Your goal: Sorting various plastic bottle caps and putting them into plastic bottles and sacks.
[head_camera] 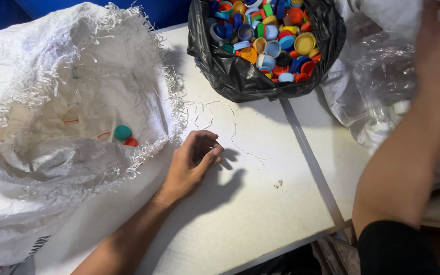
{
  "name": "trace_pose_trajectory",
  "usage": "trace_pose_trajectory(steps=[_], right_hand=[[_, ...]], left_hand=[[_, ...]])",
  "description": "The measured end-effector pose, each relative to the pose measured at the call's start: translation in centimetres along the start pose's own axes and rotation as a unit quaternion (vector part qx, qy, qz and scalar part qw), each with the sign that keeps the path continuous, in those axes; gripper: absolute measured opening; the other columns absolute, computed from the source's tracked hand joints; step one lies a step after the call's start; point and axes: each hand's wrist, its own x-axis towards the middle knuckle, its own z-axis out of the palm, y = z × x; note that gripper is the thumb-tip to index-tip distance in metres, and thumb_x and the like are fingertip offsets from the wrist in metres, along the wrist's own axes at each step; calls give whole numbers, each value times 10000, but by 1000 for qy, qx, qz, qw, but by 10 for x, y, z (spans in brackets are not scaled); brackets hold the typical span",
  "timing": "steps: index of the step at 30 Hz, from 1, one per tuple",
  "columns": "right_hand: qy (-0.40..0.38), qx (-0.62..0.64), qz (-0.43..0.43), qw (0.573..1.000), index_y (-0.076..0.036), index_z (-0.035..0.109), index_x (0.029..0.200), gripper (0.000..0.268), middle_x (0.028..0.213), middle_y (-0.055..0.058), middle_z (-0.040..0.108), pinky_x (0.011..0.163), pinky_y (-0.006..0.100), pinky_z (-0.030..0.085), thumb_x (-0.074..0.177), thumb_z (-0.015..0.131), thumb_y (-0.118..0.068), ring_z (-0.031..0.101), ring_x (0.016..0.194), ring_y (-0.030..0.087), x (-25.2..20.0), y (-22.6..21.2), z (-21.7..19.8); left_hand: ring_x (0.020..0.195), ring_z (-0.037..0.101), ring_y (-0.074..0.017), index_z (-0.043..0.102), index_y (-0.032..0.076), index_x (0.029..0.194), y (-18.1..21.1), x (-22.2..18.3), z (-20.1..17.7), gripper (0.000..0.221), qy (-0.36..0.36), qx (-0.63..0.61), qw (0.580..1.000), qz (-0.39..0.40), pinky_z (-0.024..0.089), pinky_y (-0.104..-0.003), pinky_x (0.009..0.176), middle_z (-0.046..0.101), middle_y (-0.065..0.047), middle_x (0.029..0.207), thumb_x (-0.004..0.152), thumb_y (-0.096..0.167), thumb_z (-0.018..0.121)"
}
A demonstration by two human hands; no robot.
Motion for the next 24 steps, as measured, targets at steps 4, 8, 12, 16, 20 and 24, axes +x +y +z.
trace_pose_trajectory(steps=[4,8,12,16,20,24], right_hand=[[137,543,92,823,6,674,988,69,936,107,727,766,342,567,925,650,-10,729,876,241,52,-12,-133],[35,420,-1,907,-78,766,935,116,950,111,747,936,465,522,890,843,-152,693,1032,343,49,-20,-106],[-255,596,99,755,10,670,1211,340,1134,235,674,969,506,500,979,704,-236,644,1096,398,35,-34,-42],[-271,602,89,745,30,646,1165,344,1080,273,657,901,534,496,1020,644,-282,631,1019,422,39,-48,-36],[-299,608,86,731,60,611,1098,414,998,330,630,800,577,489,1082,555,-350,612,904,459,38,-60,-39],[-340,617,87,705,90,575,1030,533,917,388,604,698,620,483,1144,466,-418,593,789,495,11,-80,-62]], left_hand=[[876,711,-112,546,-7,1267,6,1,2,266,12,30,999,0,585,-258,767,732,-85,994,1020,54,624],[921,703,-102,540,-4,1283,3,0,2,283,3,1,1000,0,602,-258,824,723,-81,1024,1014,48,613],[944,724,-102,541,9,1280,11,-1,1,286,0,28,1000,8,614,-257,849,738,-75,1050,1009,64,619],[908,713,-111,556,12,1260,14,-1,4,273,12,39,999,4,612,-268,820,735,-82,1026,1017,90,654],[897,731,-131,573,30,1244,15,-1,4,288,6,67,998,22,611,-284,808,742,-87,1006,1010,168,669],[906,735,-159,596,43,1220,13,-3,5,279,-24,116,992,47,613,-296,817,744,-92,1023,1009,206,678]])
